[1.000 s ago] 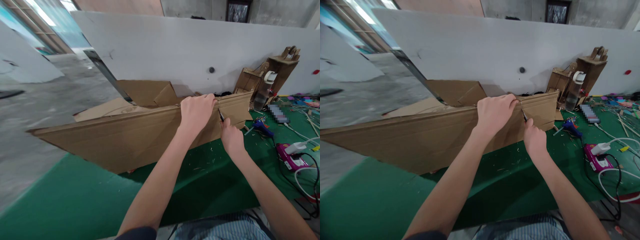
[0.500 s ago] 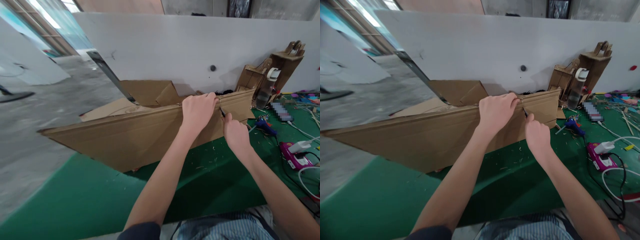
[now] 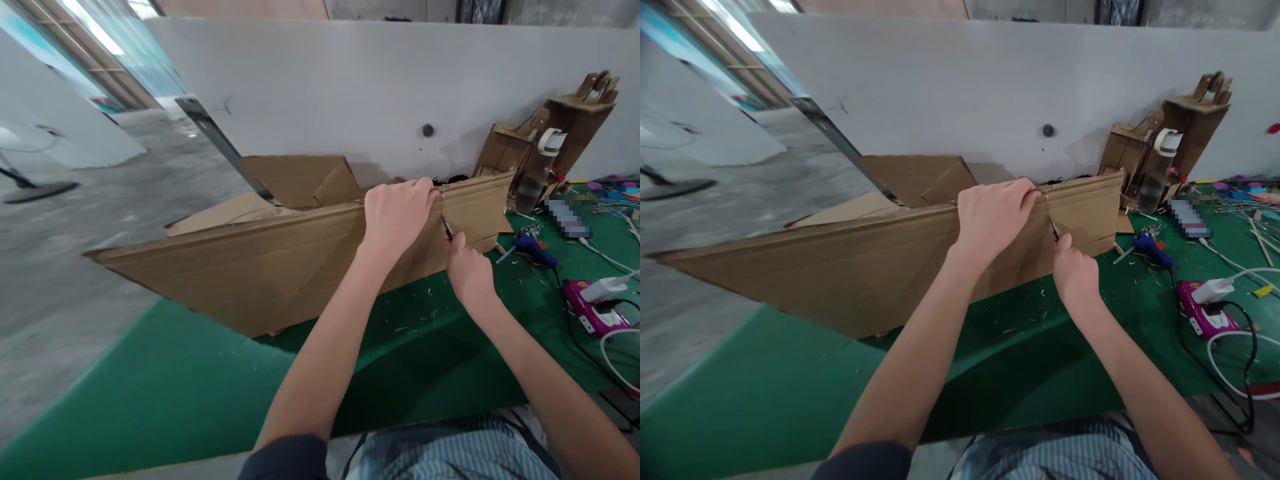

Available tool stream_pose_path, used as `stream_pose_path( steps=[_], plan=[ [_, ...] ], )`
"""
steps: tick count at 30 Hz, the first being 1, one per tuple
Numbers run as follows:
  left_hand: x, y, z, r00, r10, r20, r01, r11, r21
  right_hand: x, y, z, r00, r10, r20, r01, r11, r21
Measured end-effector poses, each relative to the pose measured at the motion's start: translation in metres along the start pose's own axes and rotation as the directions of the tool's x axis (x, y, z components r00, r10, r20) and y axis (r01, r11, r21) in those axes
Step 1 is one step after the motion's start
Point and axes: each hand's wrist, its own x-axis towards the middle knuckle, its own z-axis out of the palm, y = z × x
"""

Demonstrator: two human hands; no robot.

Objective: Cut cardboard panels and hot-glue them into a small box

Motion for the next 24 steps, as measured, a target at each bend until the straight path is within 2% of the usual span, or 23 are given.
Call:
stream_pose_path(
  steps=[8,14,19,24],
  plan=[
    [0.001,-0.001,0.001,1.0,0.006,-0.005,-0.006,1.0,0.008,-0.004,0.003,0.009,1.0,-0.016,0.0,0.016,1.0,-0.015],
    [0.001,-0.002,0.005,1.0,0.016,-0.016,-0.015,1.0,0.026,-0.003,0.0,-0.003,0.999,-0.005,0.039,0.005,1.0,0.008],
    [0.002,-0.002,0.006,1.0,0.014,-0.019,-0.013,1.0,0.026,0.001,-0.003,-0.017,0.999,-0.03,0.012,0.03,1.0,0.001],
    [0.0,-0.001,0.004,1.0,0.008,-0.013,-0.008,1.0,0.014,0.001,-0.005,-0.017,0.999,-0.004,0.054,-0.001,0.997,0.077]
  ],
)
